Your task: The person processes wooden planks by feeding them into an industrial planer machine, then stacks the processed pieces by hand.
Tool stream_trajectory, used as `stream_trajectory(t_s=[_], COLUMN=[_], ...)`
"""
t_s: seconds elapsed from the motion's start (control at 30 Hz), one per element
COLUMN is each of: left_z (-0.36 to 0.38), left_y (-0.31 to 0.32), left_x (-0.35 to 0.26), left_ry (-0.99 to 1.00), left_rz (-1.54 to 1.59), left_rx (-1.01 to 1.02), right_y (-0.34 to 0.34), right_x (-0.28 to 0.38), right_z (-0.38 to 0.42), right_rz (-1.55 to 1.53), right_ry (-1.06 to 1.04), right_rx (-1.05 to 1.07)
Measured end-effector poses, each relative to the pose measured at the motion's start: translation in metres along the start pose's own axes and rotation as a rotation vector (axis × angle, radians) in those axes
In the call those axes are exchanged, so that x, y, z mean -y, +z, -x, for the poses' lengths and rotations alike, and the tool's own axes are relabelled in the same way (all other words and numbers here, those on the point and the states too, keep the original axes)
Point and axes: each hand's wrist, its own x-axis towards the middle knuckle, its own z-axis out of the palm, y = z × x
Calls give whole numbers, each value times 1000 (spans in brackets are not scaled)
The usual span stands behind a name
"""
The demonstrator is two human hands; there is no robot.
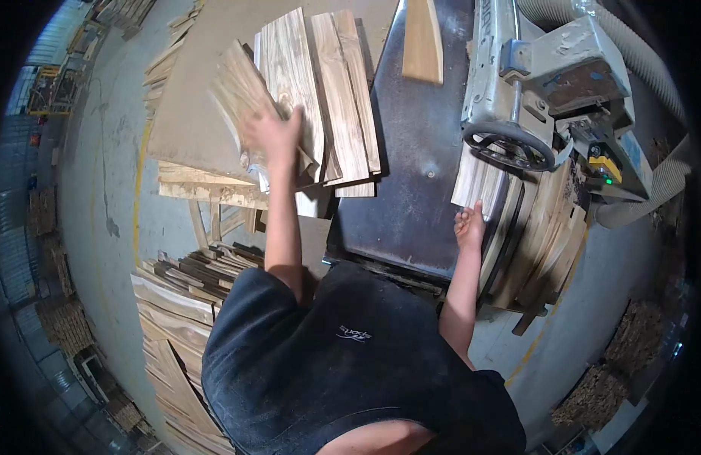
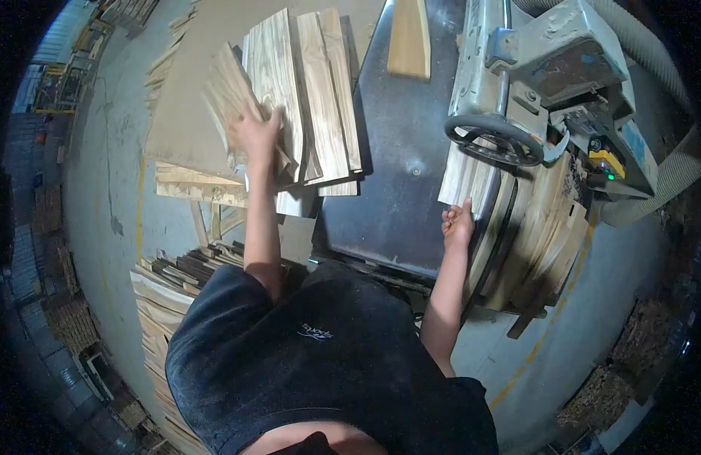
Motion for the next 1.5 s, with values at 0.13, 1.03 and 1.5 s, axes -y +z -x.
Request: stream_trajectory(t_s=[0.13, 1.03, 1.5], left_z=[18, 382, 415], left_y=[24, -24, -58], left_x=[21, -13, -61], left_ry=[-168, 70, 696], left_rz=[-143, 734, 163], left_rx=[132, 779, 560], right_y=[32, -140, -181], right_x=[13, -131, -133], right_z=[-11, 203, 199], right_rz=[137, 1135, 560], right_ry=[-140, -1061, -885], right_rx=[-128, 381, 256])
